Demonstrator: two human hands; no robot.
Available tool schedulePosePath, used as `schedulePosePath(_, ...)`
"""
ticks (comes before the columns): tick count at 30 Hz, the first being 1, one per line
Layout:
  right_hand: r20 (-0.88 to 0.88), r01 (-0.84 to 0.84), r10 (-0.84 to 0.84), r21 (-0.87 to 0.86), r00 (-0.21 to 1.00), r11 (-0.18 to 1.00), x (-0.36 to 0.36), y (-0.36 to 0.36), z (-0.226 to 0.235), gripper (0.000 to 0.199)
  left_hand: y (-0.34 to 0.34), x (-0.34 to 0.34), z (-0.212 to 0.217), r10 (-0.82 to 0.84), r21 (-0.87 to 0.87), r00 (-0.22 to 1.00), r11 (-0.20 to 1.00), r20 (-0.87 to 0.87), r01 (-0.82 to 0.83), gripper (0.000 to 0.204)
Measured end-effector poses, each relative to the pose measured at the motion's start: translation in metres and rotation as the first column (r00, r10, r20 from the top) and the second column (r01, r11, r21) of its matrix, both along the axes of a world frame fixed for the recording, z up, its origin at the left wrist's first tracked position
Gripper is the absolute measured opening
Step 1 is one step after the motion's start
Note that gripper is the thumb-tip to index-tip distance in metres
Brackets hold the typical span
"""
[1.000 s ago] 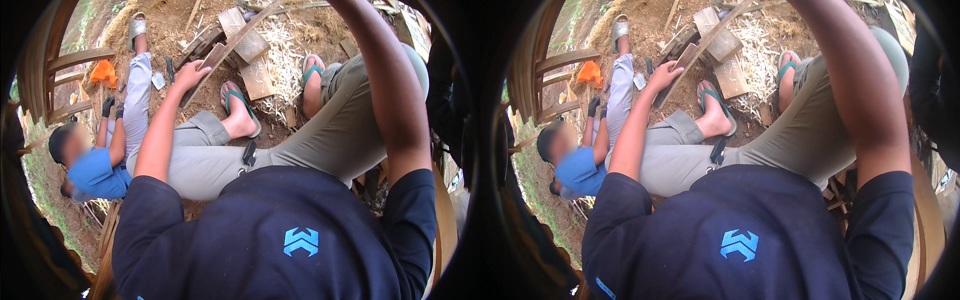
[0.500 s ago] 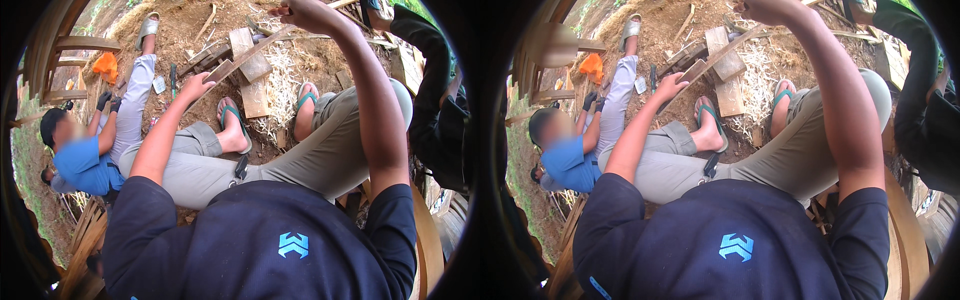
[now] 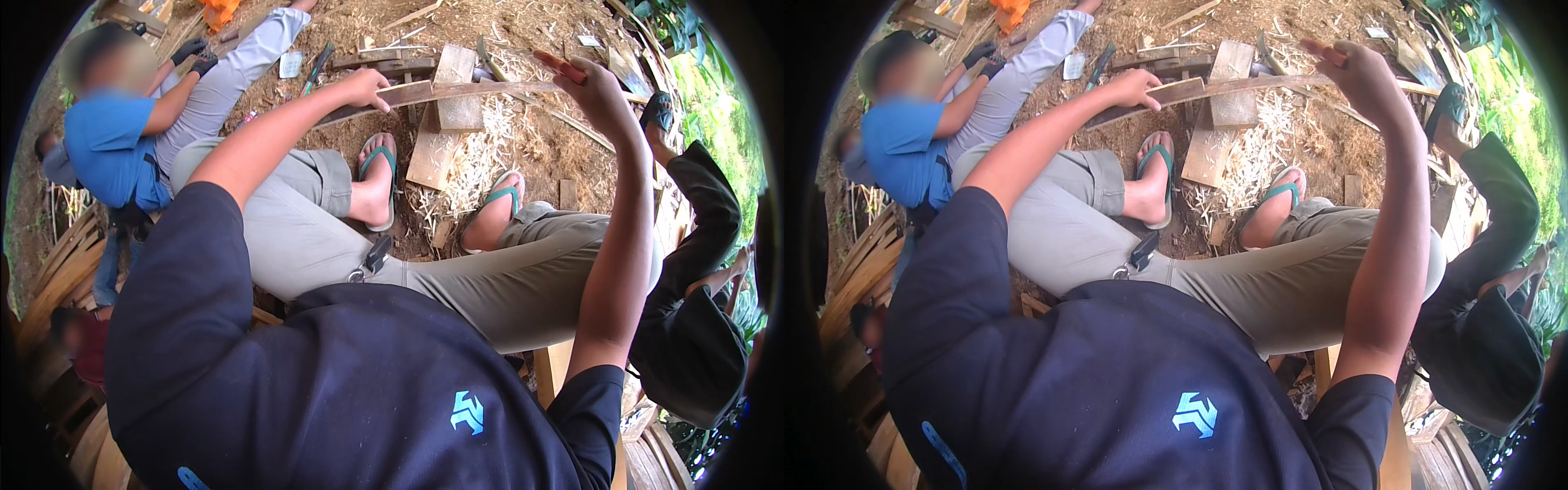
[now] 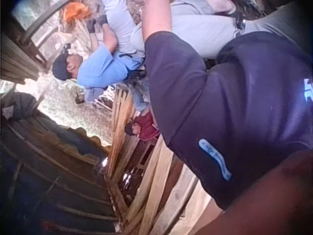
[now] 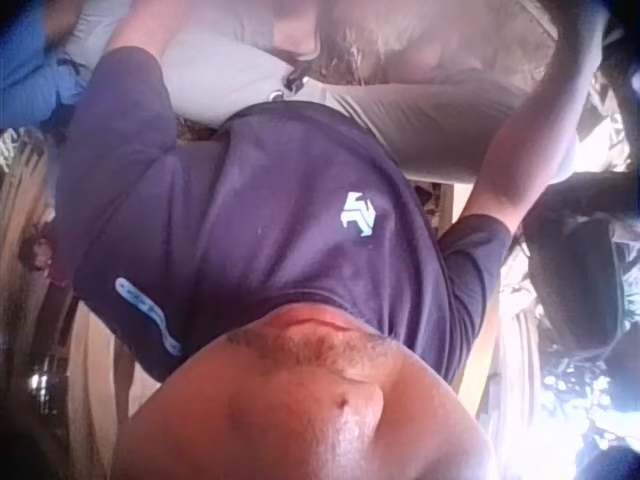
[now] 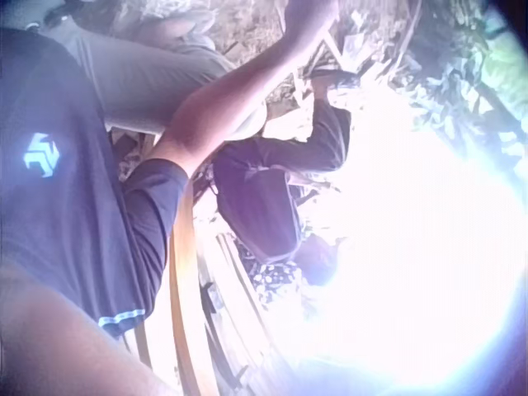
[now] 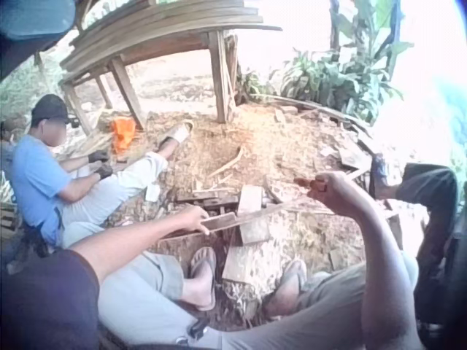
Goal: The person sits on the ground and uses a red hand saw to cut a thin piece of wood resting on a wooden support. The person holds the wood with one hand and saws with the other, producing wood shavings.
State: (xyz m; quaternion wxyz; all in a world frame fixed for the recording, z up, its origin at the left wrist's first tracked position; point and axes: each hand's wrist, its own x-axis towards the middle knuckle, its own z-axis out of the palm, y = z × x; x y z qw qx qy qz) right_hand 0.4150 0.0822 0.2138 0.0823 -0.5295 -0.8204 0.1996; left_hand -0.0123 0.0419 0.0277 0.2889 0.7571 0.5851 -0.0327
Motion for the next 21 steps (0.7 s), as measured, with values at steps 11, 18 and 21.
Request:
schedulePosePath(11,-0.814,0.362,-0.432,-0.296,0.389,0.884,-0.046,-0.111,-0.006,0.017,0.013,-0.017,-0.025,-0.133,0.019,0.991,0.991,0.027,0.132,0.053)
schedulePosePath(18,-0.803,0.591,-0.532,-0.298,0.27,0.75,-0.105,-0.235,-0.036,0.022,-0.002,0.01,0.0,-0.056,0.072,0.997,0.996,-0.046,0.059,0.048)
schedulePosePath(21,-0.767,0.562,-0.598,-0.395,0.232,0.726,-0.118,-0.249,-0.043,0.018,-0.009,0.009,0.001,0.005,0.126,0.997,0.992,-0.079,0.005,0.05)
